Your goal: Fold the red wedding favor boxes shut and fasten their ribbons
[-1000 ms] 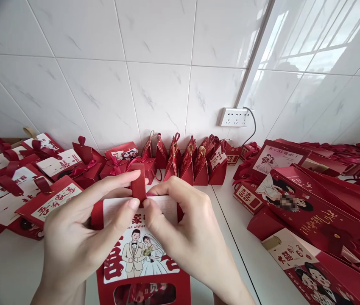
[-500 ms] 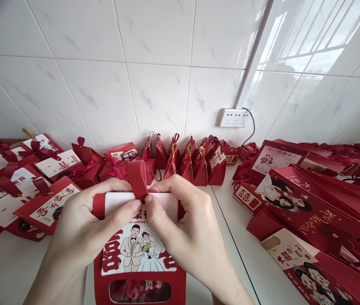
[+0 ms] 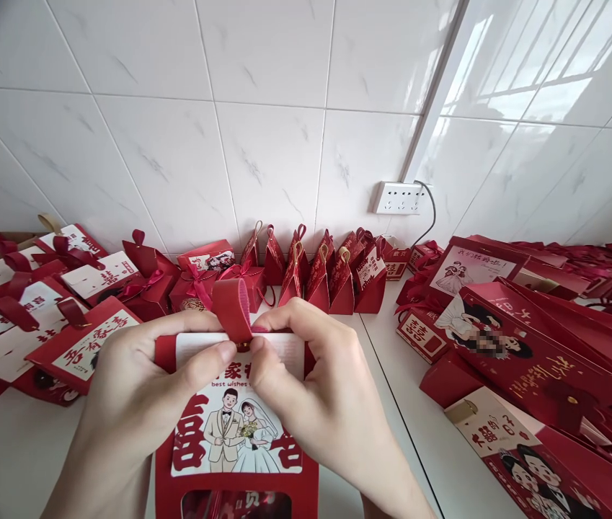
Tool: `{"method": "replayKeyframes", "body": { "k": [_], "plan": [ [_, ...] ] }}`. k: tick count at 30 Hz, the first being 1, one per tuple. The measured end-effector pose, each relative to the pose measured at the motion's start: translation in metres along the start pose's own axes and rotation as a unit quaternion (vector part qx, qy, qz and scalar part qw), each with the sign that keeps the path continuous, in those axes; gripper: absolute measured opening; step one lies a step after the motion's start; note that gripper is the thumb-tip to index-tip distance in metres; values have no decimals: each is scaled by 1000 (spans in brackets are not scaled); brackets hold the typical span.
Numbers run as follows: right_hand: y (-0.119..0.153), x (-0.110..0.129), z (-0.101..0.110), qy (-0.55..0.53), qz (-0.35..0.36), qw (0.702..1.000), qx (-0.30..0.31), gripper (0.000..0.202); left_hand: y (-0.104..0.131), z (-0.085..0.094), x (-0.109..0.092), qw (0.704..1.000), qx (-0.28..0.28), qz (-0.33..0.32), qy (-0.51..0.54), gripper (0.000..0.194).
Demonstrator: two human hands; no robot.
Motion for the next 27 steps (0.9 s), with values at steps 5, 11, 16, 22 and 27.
{"method": "replayKeyframes", "body": {
  "k": [5,11,16,22,27],
  "plan": [
    [-1,-2,2,14,1,1000,-12,6,3,-2,-2,999,-28,-17,-10,15],
    [-1,-2,2,-12,-19,1000,5,4,2,-1,2,999,-27,-32,-31,16],
    [0,-1,0,1,2,1000,-10,10,2,1,-3,998,-20,-46,-28,16],
    [3,0,3,13,7,1000,-14,12,5,0,-5,999,-26,-31,-9,15],
    [1,1,4,8,2,1000,-9,11,5,0,1,999,-35,-21,-14,13]
  ]
}}
Point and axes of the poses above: each hand's wrist, its own y-axis away from the middle knuckle, its own z-axis out of the back of the hand, x = y × z, the point moved 5 cm from there along -y, towards the middle knuckle, and after that the axes turned 8 degrees about -x, right-handed, at the moved point
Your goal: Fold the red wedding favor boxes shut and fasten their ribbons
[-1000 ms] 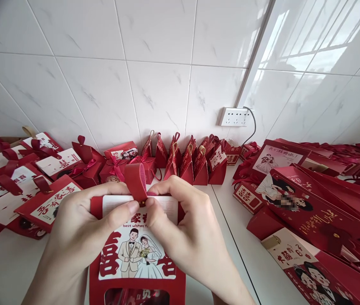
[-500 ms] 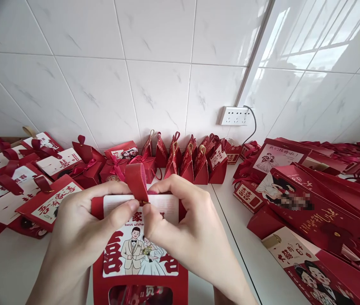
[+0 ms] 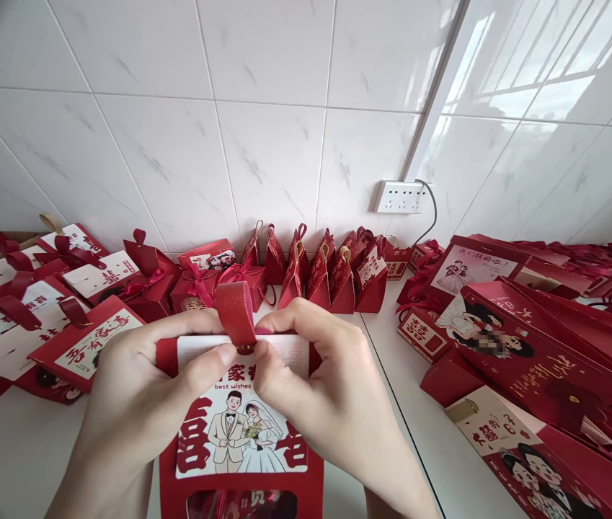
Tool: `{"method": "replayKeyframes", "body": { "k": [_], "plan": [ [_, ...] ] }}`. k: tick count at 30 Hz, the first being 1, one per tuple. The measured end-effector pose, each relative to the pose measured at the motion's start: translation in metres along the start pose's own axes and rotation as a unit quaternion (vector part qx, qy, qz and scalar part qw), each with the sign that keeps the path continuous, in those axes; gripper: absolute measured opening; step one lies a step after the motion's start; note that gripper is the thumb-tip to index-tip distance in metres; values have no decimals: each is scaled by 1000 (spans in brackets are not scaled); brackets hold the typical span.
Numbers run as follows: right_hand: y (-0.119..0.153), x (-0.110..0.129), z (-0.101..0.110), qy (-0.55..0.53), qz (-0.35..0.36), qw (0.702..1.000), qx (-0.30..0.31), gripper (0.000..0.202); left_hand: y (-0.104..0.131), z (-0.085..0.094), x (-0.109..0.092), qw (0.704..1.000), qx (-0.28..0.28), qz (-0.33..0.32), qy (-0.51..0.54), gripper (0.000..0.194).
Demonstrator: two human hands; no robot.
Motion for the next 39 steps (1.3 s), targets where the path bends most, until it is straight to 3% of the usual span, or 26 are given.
{"method": "replayKeyframes", "body": {
  "k": [11,17,26,39],
  "plan": [
    [-1,-2,-4,-10,15,1000,7,6,-3,2,-1,1000,1,-17,-12,15],
    [1,-1,-2,-4,13,1000,10,8,-2,0,0,1000,7,7,24,14],
    [0,-4,-3,-13,-12,1000,18,8,-2,-1,4,999,35,23,-2,15],
    [0,-6,-6,-43,-2,998,34,3,-2,2,3,1000,8,11,-6,16]
  ]
}}
Point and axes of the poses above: each hand's wrist, its own y-axis away from the middle knuckle, its own z-axis out of the back of the hand, x = y × z, the point moved 5 cm from there along -y, towards the middle knuckle, and after that the axes turned 8 degrees about -x, right-handed, at the moved point
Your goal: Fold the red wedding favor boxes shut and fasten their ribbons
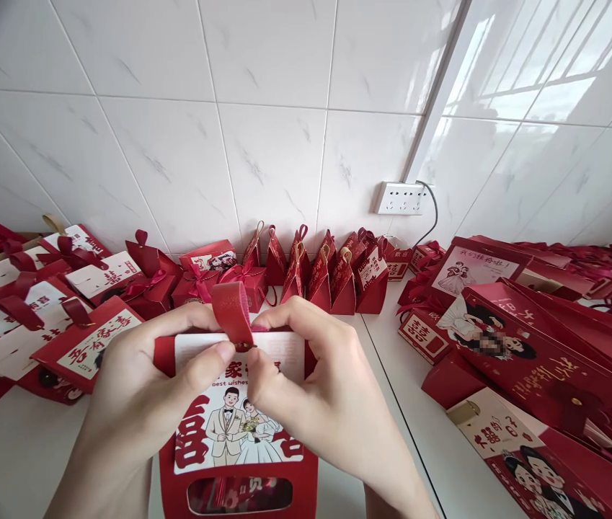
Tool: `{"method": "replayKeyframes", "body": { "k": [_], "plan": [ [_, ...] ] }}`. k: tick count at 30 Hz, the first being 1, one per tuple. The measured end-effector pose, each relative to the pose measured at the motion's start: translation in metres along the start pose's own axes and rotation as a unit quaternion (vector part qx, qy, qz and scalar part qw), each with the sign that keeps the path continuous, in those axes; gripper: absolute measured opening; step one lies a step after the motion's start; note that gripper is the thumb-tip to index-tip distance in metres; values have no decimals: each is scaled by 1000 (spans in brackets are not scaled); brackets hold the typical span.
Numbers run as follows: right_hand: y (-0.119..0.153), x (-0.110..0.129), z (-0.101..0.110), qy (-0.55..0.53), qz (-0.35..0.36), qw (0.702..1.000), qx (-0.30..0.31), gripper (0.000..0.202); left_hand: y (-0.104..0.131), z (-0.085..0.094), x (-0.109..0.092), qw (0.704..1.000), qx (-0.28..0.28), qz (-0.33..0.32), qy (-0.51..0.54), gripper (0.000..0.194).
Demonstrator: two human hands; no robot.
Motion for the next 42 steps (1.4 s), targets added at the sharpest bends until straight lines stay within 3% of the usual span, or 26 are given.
{"method": "replayKeyframes", "body": {
  "k": [7,24,30,42],
  "plan": [
    [-1,5,0,24,28,999,-22,8,2,-1,-1,1000,-6,2,16,14],
    [-1,5,-1,-5,12,999,-38,7,1,-1,-2,999,44,-10,18,15],
    [-1,3,-3,-16,8,999,-32,5,0,3,-1,999,30,11,2,17],
    [1,4,2,-3,-9,999,-31,8,1,-2,1,997,66,23,36,20]
  ]
}}
Point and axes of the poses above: each hand's wrist, its own y-axis away from the middle knuckle, its own z-axis out of the back of the hand, x = y × z, the point moved 5 cm from there along -y, towards the middle knuckle, and after that the axes turned 8 degrees about -x, right-handed, at the moved point
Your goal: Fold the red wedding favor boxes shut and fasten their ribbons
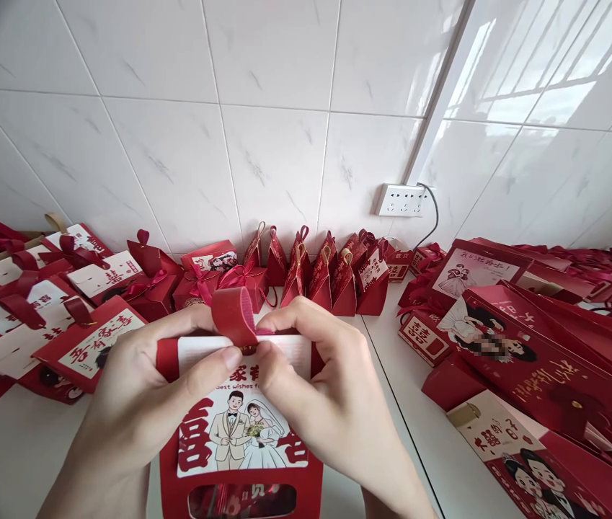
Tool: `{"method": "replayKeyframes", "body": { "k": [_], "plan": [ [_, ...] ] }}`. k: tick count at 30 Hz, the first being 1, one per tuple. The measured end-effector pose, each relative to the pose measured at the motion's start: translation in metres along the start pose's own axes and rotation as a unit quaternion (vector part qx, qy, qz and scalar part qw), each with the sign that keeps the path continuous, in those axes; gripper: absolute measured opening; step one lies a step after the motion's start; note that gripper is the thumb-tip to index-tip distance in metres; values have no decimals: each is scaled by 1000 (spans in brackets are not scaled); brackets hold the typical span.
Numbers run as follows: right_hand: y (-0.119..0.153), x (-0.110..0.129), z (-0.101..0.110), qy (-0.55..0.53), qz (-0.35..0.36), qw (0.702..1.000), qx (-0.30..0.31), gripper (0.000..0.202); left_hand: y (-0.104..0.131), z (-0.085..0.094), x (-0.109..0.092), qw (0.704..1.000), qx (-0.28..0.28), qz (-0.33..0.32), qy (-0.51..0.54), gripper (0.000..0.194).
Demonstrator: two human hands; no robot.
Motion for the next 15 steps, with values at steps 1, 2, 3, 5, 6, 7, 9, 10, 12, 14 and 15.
{"method": "replayKeyframes", "body": {
  "k": [1,2,3,5,6,7,9,10,12,14,15],
  "plan": [
    [0,-1,0,-2,-1,1000,3,9,0,0,0,1000,1,-1,6,20],
    [0,-1,1,-4,-2,1000,6,9,0,0,1,1000,1,0,9,20],
    [0,-1,1,-6,-3,1000,10,9,0,0,1,1000,0,4,11,19],
    [0,-2,2,-9,-4,1000,16,10,0,-2,2,1000,1,15,13,19],
    [0,-2,3,-9,-4,1000,17,10,1,-3,2,1000,2,21,14,20],
    [-1,-1,3,-9,-3,1000,16,11,1,-4,2,1000,1,25,16,20],
    [-1,-1,4,-10,2,1000,13,13,1,-4,2,999,-9,25,19,19],
    [-1,-1,4,-10,5,1000,12,14,1,-4,1,999,-17,20,19,19],
    [-1,-1,3,-9,11,1000,14,15,0,-3,1,999,-32,9,14,18],
    [-1,-2,3,-1,13,1000,14,15,0,-2,2,999,-35,5,7,19],
    [0,-2,3,3,13,1000,12,15,0,-2,2,999,-33,6,4,19]
  ]
}}
Point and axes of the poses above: each hand's wrist, its own y-axis away from the middle knuckle, its own z-axis out of the back of the hand, x = y × z, the point moved 5 cm from there along -y, towards the middle knuckle, and after that the axes turned 8 degrees about -x, right-handed, at the moved point
